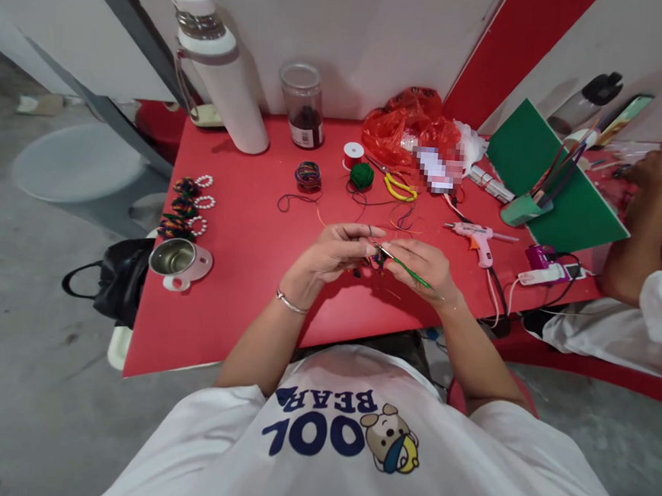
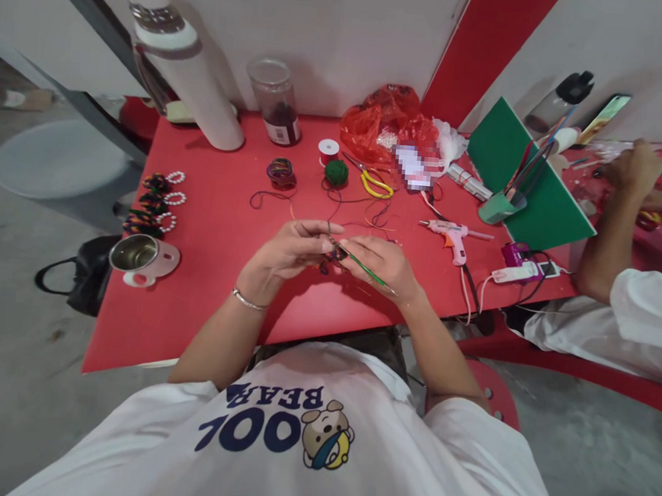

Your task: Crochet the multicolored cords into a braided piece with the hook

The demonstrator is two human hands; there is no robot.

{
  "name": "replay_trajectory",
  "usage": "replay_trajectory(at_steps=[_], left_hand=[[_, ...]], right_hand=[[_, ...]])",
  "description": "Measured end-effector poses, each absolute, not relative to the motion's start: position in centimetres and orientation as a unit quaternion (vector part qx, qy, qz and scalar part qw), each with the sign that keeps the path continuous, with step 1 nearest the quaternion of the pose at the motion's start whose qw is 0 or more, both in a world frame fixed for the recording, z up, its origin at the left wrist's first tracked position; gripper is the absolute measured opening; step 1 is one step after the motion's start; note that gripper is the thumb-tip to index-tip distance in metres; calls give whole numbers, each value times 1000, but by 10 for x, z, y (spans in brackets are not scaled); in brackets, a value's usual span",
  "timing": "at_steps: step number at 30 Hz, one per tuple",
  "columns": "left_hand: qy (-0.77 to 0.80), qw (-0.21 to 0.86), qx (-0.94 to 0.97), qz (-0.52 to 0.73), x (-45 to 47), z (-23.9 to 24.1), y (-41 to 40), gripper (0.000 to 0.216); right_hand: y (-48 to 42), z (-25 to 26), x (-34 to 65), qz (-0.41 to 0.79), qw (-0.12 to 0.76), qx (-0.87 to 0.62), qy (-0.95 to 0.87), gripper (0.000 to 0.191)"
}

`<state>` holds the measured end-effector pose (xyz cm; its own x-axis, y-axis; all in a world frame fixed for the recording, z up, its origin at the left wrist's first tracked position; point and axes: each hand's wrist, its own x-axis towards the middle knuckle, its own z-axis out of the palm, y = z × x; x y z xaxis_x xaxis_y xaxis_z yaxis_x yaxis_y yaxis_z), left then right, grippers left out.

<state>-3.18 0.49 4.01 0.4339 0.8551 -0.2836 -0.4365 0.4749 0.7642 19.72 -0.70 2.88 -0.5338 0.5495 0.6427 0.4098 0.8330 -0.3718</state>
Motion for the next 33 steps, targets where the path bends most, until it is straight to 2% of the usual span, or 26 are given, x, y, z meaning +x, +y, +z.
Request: replay_trajectory(at_steps=[5,12,21,26,29,33], left_hand=[[333,791,327,396,-32,42,8,41],[302,804,339,385,-32,40,11,36],[271,818,336,380,-30,39,12,34],[284,803,343,395,-26,37,10,41],[316,746,360,463,-15,33,6,44],[372,633,381,562,5,28,-2,44]], right_hand=[[-13,35,203,86,382,-301,-870,28],[-16,40,204,132,411,-287,-855,26],[-22,46,201,321,443,-339,-765,25],[-24,19,182,401,508,-361,-671,38],[-28,7,169,322,546,-416,-653,40],[-31,-1,159,149,531,-474,-686,34]])
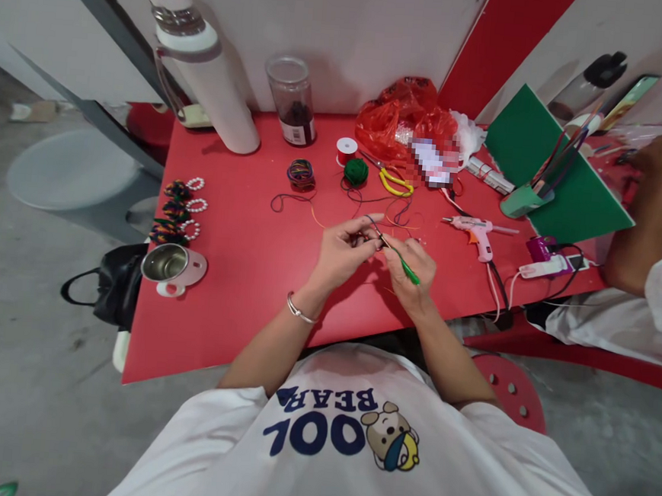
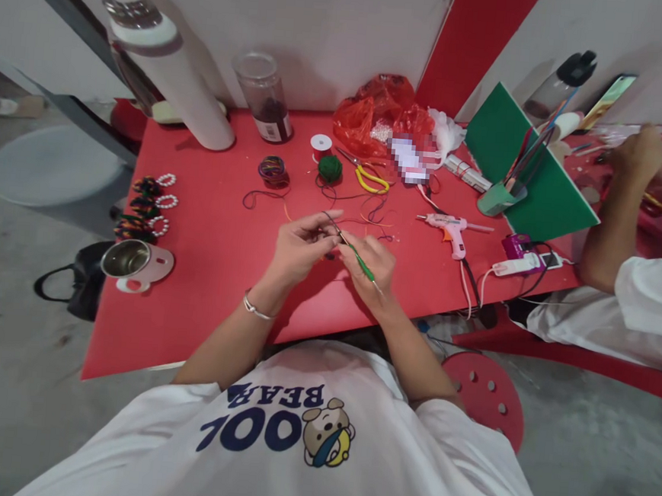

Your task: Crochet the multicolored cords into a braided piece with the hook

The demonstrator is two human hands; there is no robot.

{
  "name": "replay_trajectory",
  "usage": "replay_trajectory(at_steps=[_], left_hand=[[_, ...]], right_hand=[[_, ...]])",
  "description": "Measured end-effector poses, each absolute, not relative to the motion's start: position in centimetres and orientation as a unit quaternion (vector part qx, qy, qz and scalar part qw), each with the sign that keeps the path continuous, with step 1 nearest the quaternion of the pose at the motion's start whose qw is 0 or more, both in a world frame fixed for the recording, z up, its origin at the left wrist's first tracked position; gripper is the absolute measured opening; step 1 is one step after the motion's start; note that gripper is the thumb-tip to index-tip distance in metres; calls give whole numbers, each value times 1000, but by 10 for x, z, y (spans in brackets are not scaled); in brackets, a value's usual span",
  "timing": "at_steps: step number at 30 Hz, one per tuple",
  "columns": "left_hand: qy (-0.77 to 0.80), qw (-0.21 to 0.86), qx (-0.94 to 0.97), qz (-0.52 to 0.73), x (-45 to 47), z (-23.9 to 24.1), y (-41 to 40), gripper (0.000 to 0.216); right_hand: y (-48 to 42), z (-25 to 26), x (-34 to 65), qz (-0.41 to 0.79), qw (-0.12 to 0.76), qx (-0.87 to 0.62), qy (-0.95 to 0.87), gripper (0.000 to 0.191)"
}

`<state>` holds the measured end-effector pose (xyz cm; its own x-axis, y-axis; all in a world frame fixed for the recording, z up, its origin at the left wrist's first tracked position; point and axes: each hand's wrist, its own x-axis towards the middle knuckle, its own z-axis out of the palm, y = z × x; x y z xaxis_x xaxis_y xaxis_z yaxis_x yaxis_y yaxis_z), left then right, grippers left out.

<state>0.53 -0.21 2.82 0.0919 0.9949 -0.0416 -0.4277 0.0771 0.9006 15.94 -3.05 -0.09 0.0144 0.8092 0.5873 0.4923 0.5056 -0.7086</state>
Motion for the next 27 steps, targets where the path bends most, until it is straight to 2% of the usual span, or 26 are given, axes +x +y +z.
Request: replay_trajectory(at_steps=[2,5,7,10,13,17,23,27], left_hand=[[372,625,348,591,12,29,-5,43],[325,721,272,549,8,35,-6,39],[299,794,244,470,-3,40,-3,39],[288,845,241,381,-20,43,3,40],[293,849,253,360,-30,41,7,40],[297,845,266,357,-31,38,9,39],[286,850,274,348,-31,37,10,41],[281,849,286,343,-33,38,11,40]], right_hand=[[-28,-6,159,81,518,-476,-706,35],[-20,-14,164,13,518,-437,-736,39],[-14,-15,170,9,532,-377,-759,40],[-6,-6,183,63,534,-281,-795,47],[-1,8,196,116,484,-251,-830,46],[-1,21,208,106,426,-263,-859,34],[-4,27,210,80,433,-234,-867,44],[-6,31,211,97,425,-229,-870,42]])
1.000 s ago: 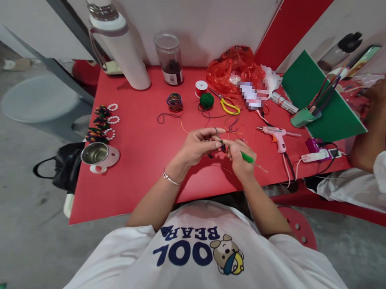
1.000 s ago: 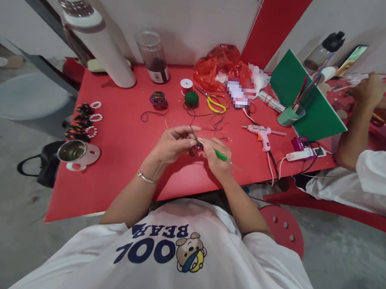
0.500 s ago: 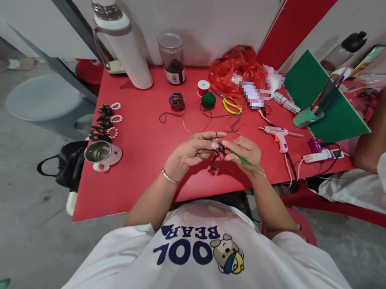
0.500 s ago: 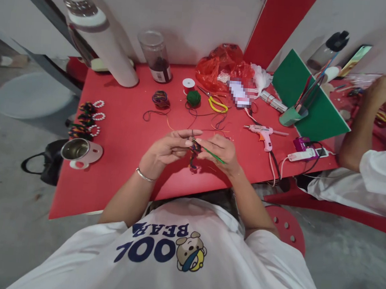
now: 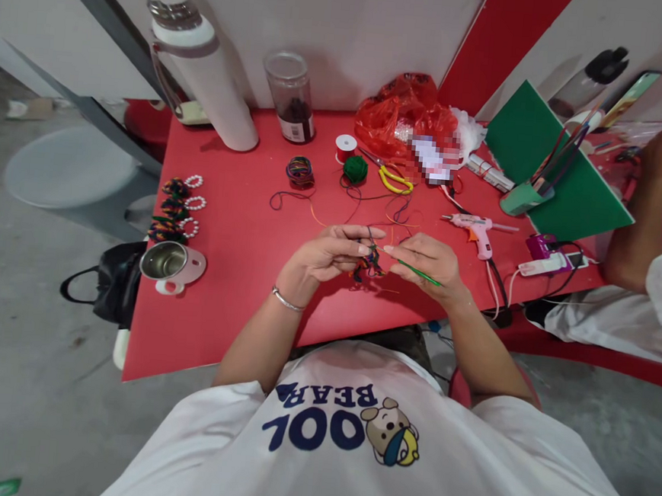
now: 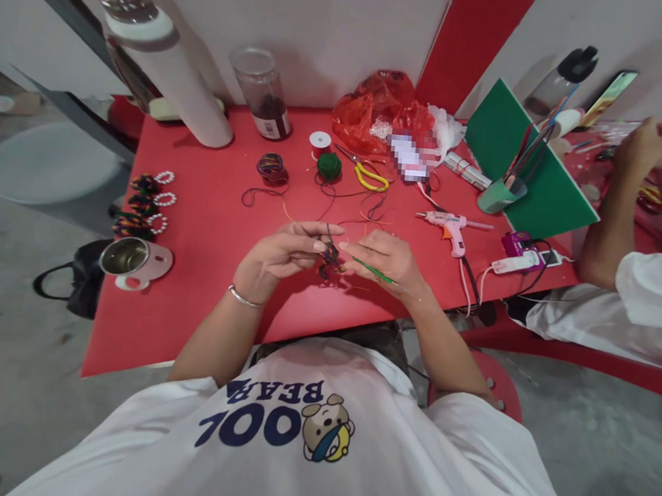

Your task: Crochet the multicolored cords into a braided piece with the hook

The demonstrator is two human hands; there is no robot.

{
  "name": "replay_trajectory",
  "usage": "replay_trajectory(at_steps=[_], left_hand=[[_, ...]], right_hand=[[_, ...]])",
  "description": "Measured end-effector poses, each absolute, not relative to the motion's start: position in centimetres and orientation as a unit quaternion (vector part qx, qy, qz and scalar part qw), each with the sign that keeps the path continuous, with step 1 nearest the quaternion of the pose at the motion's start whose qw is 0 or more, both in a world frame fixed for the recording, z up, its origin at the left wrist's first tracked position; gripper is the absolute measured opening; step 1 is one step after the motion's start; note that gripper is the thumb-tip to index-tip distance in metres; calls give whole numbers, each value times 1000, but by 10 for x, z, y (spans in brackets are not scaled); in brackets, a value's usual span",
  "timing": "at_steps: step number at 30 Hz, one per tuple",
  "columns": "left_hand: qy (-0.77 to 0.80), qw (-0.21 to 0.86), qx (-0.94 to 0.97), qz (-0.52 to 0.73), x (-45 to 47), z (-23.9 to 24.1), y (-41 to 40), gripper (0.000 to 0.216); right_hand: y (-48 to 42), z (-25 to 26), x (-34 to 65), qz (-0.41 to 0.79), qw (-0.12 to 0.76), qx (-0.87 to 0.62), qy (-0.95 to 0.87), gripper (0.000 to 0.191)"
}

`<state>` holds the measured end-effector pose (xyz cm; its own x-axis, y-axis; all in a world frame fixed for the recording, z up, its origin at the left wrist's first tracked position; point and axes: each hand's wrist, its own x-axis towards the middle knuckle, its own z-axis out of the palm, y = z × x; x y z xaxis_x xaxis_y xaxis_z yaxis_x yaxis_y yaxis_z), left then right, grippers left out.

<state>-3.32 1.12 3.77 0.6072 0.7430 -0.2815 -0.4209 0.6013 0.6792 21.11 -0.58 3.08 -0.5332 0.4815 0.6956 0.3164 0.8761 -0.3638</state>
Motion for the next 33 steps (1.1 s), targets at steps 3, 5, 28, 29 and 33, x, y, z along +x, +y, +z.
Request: replay_trajectory(at_steps=[3,5,28,29,33], left_hand=[[279,851,296,332,-34,37,12,38],[275,855,301,321,-34,37,11,38],[255,844,281,379,-30,31,7,29],[255,842,279,383,-30,31,7,28],[253,844,272,387,-29,30,8,22]], right_hand=[[-9,37,212,124,416,-235,-870,37],[-12,41,213,158,413,-240,-864,31],[-29,26,206,230,481,-328,-780,26],[-29,25,206,230,480,-327,-781,26],[-28,25,203,220,473,-333,-785,25]])
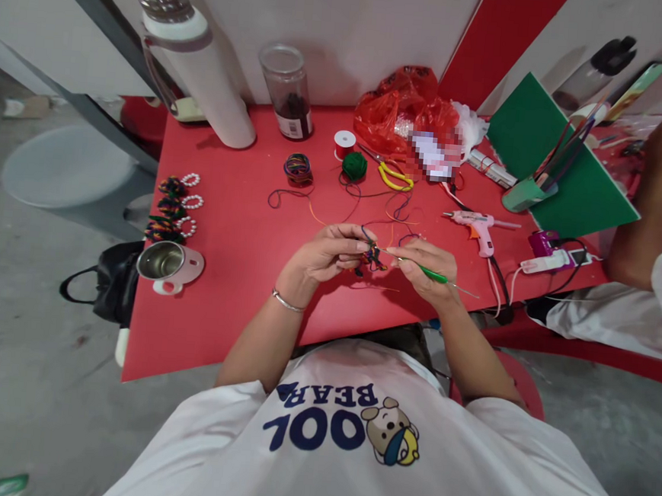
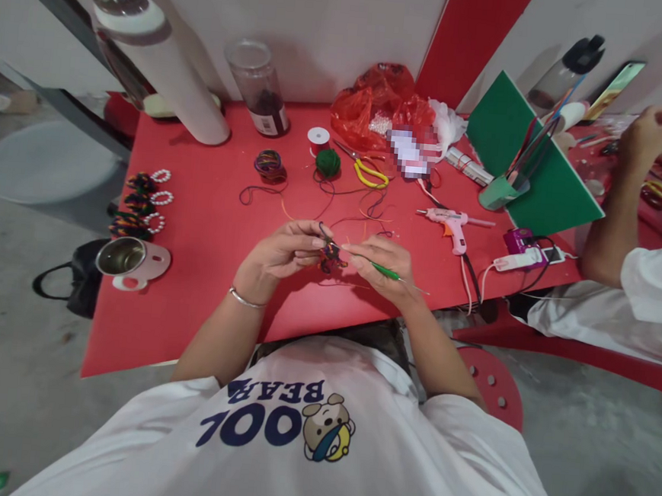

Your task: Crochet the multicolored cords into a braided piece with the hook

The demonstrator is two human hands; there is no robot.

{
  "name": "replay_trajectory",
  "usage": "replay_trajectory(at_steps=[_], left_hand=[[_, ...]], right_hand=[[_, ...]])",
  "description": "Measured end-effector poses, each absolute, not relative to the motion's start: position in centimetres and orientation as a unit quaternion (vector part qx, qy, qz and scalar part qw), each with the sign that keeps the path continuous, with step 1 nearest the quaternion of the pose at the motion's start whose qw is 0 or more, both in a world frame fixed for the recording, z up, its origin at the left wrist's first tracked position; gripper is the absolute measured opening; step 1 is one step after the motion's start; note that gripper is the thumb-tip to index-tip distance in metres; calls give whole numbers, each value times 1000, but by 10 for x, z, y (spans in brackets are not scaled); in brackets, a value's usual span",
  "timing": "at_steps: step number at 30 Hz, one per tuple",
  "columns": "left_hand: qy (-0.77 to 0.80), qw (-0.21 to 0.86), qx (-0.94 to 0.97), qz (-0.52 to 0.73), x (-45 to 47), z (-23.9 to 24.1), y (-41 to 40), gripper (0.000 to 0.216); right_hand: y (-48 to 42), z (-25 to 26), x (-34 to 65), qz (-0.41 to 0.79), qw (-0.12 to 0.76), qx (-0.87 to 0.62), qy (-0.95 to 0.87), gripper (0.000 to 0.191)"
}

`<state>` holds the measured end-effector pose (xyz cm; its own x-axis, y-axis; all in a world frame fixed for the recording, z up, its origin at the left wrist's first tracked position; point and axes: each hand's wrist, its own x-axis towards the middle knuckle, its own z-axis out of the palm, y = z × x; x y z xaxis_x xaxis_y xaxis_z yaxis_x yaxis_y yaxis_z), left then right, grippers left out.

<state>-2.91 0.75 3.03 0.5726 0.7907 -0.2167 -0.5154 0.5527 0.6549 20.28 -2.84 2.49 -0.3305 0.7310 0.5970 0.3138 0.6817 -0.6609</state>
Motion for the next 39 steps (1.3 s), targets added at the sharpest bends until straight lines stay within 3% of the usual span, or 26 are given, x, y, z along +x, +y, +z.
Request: replay_trajectory(at_steps=[39], left_hand=[[256,870,200,370,-24,27,8,16]], right_hand=[[-30,11,188,243,514,-326,-755,31]])
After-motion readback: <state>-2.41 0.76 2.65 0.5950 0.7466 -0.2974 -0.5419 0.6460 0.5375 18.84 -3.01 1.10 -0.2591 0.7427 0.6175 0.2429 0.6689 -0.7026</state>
